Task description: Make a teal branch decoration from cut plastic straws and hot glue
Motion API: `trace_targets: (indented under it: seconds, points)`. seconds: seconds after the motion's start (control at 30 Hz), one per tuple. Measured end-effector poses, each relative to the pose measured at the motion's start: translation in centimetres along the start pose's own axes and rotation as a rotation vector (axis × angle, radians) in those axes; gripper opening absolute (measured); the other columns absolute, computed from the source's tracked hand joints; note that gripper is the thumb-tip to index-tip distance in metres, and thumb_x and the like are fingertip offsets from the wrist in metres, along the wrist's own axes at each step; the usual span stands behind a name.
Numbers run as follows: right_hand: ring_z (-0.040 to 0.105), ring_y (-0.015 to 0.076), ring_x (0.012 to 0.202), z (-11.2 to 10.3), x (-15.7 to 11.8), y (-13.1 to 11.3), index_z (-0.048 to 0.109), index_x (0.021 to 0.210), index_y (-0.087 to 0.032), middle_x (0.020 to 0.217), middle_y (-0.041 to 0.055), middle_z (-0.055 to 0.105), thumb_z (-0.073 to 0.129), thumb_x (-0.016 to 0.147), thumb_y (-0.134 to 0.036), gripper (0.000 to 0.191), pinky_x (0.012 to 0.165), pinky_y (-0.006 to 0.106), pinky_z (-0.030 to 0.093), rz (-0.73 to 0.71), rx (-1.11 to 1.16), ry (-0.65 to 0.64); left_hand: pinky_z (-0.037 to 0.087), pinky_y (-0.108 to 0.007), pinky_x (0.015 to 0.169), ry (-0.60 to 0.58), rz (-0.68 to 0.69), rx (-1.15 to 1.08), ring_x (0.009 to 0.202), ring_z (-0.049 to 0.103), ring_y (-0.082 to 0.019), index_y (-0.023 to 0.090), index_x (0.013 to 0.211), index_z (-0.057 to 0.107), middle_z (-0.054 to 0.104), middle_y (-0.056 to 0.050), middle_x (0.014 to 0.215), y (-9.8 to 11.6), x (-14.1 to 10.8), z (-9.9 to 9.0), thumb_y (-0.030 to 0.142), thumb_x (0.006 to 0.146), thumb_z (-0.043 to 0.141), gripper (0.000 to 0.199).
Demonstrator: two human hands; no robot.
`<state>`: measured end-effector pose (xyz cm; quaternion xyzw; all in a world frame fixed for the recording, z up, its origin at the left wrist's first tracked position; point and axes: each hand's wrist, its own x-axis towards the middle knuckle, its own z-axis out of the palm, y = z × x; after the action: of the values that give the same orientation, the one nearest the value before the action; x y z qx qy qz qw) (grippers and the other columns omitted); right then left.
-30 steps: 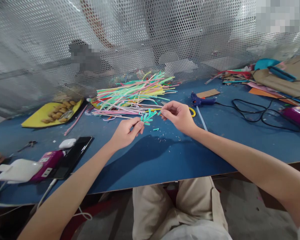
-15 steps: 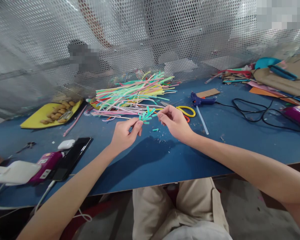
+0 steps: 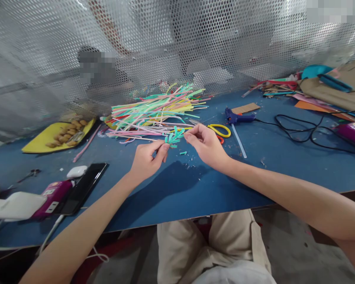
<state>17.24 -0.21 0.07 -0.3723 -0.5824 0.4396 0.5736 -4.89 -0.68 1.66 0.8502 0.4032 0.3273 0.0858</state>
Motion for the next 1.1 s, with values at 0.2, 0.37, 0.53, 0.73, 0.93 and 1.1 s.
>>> trace_targets:
  seconds: [0.2, 0.37, 0.53, 0.73, 0.93, 1.1]
  points:
    - [0.052, 0.0131, 0.069, -0.1, -0.1, 0.0, 0.059, 0.085, -0.020, 0.076, 0.0007, 0.063, 0.072, 0.088, -0.048, 0.031, 0.059, 0.030, 0.039, -0.025, -0.067, -0.016, 0.038, -0.025, 0.062, 0.001, -0.006, 0.016, 0.051, 0.053, -0.010, 0.019, 0.067, 0.055, 0.057, 0.003, 0.055, 0.1, 0.0, 0.1, 0.039, 0.105, 0.044, 0.045]
    - [0.050, 0.0125, 0.066, -0.2, -0.2, -0.2, 0.058, 0.086, -0.020, 0.075, -0.0005, 0.062, 0.070, 0.090, -0.044, 0.027, 0.059, 0.031, 0.038, -0.099, -0.151, -0.002, 0.037, -0.024, 0.061, 0.013, 0.008, 0.042, 0.051, 0.050, -0.009, 0.018, 0.067, 0.056, 0.055, 0.003, 0.055, 0.1, 0.0, 0.0, 0.039, 0.105, 0.046, 0.044]
    - [0.052, 0.0125, 0.068, -0.3, -0.3, -0.1, 0.060, 0.087, -0.020, 0.078, -0.0001, 0.064, 0.068, 0.093, -0.039, 0.021, 0.062, 0.031, 0.037, -0.135, -0.210, 0.005, 0.036, -0.024, 0.059, 0.018, 0.017, 0.053, 0.051, 0.049, -0.009, 0.018, 0.067, 0.056, 0.054, 0.003, 0.056, 0.2, 0.1, 0.0, 0.038, 0.104, 0.046, 0.043]
    - [0.054, 0.0132, 0.071, -0.3, -0.3, -0.2, 0.061, 0.086, -0.019, 0.079, 0.0003, 0.064, 0.069, 0.092, -0.039, 0.022, 0.066, 0.032, 0.040, -0.116, -0.134, -0.017, 0.036, -0.025, 0.060, 0.022, 0.004, 0.069, 0.050, 0.049, -0.009, 0.018, 0.066, 0.055, 0.055, 0.002, 0.055, 0.3, 0.0, 0.0, 0.039, 0.104, 0.046, 0.044]
    - [0.052, 0.0131, 0.070, -0.6, 0.0, -0.4, 0.064, 0.091, -0.020, 0.078, 0.0005, 0.063, 0.058, 0.099, -0.040, 0.023, 0.066, 0.031, 0.041, -0.143, -0.104, -0.015, 0.037, -0.025, 0.060, 0.054, -0.003, 0.058, 0.049, 0.049, -0.010, 0.019, 0.065, 0.054, 0.054, 0.002, 0.054, 0.2, 0.0, -0.2, 0.038, 0.104, 0.046, 0.044]
    - [0.055, 0.0133, 0.071, -1.0, 0.2, -0.1, 0.071, 0.097, -0.020, 0.081, 0.0007, 0.067, 0.069, 0.091, -0.040, 0.021, 0.067, 0.030, 0.044, -0.226, -0.258, -0.018, 0.036, -0.025, 0.059, 0.043, 0.003, 0.072, 0.050, 0.049, -0.010, 0.019, 0.066, 0.055, 0.055, 0.002, 0.055, 0.2, 0.0, -0.2, 0.039, 0.104, 0.046, 0.044]
